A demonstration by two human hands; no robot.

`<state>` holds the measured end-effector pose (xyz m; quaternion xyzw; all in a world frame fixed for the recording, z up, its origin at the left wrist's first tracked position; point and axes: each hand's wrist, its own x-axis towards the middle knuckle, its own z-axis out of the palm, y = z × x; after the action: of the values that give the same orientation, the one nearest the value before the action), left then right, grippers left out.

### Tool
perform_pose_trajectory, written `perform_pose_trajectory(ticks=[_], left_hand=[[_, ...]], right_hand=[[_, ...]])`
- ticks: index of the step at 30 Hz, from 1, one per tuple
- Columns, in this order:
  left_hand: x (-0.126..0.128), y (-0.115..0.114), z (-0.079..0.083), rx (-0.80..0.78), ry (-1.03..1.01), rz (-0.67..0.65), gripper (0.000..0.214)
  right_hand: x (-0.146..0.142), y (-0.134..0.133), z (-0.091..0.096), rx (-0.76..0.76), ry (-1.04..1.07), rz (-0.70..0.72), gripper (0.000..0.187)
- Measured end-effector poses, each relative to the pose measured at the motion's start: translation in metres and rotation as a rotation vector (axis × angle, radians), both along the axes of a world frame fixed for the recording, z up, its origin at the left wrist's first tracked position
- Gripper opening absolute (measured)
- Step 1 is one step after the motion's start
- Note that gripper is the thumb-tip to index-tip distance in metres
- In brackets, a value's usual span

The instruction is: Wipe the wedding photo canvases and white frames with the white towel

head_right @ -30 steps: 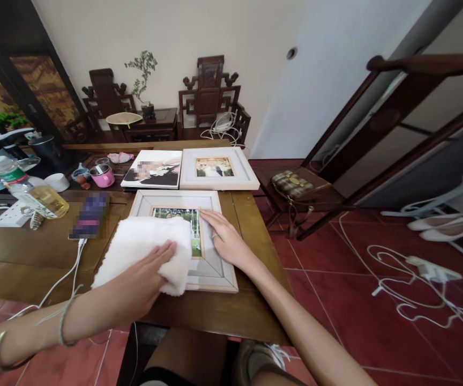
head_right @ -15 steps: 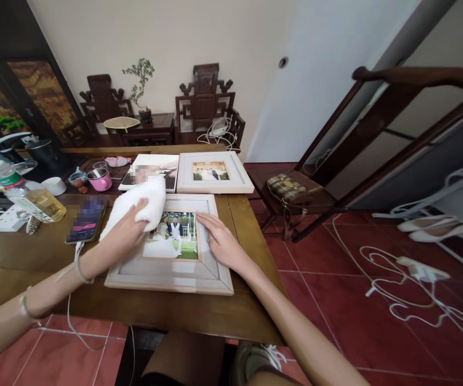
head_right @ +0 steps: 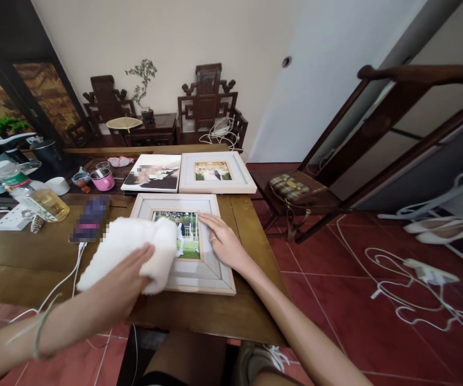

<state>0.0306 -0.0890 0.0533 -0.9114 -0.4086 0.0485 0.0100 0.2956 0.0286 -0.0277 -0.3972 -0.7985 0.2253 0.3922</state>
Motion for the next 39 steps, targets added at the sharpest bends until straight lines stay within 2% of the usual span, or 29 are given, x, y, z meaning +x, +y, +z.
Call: perform_pose_trajectory(ticks=[3, 5, 8, 15, 17, 19, 22, 29, 31, 32, 35, 39], left_hand=[[0.006, -0.025, 0.007, -0.066, 0.006, -0.014, 0.031], [0.009, -0.021, 0.007, -0.085, -0.002, 0.002, 0.03], [0.01, 0.007, 0.001, -0.079, -0.038, 0.036, 0.033], [0.007, 0.101, -0.009, 0.002, -0.151, 0.101, 0.033], [0.007, 0.118, -0.009, 0.022, -0.156, 0.092, 0.032], [0.007, 0.123, -0.007, 0.01, -0.135, 0.064, 0.032], [0.006, 0.107, -0.003, -0.055, -0.082, 0.019, 0.035], [0.016, 0.006, 0.02, -0.115, -0.009, -0.124, 0.028], [0.025, -0.006, 0.021, -0.115, -0.008, -0.115, 0.029], [0.029, -0.005, 0.02, -0.114, -0.008, -0.103, 0.03], [0.04, 0.025, 0.012, -0.081, -0.008, -0.038, 0.034], [0.047, 0.092, 0.001, -0.031, -0.008, 0.08, 0.039]], right_hand=[[-0.001, 0.0, 0.001, -0.006, -0.003, -0.007, 0.059], [-0.001, 0.0, 0.0, -0.007, -0.006, -0.01, 0.058], [0.0, 0.0, 0.0, -0.007, -0.01, -0.012, 0.058], [-0.001, 0.0, 0.0, -0.005, 0.02, -0.013, 0.06], [-0.001, 0.0, 0.0, -0.005, 0.03, -0.022, 0.059], [-0.002, 0.0, 0.0, -0.005, 0.039, -0.028, 0.059], [-0.003, 0.0, 0.0, -0.002, 0.044, -0.026, 0.059], [-0.005, -0.002, 0.005, -0.012, -0.028, -0.038, 0.046], [-0.006, -0.003, 0.007, -0.014, -0.047, -0.041, 0.043], [-0.006, -0.003, 0.008, -0.016, -0.054, -0.043, 0.041], [-0.006, -0.003, 0.01, -0.027, -0.076, -0.04, 0.04], [-0.005, -0.003, 0.011, -0.03, -0.108, -0.035, 0.042]])
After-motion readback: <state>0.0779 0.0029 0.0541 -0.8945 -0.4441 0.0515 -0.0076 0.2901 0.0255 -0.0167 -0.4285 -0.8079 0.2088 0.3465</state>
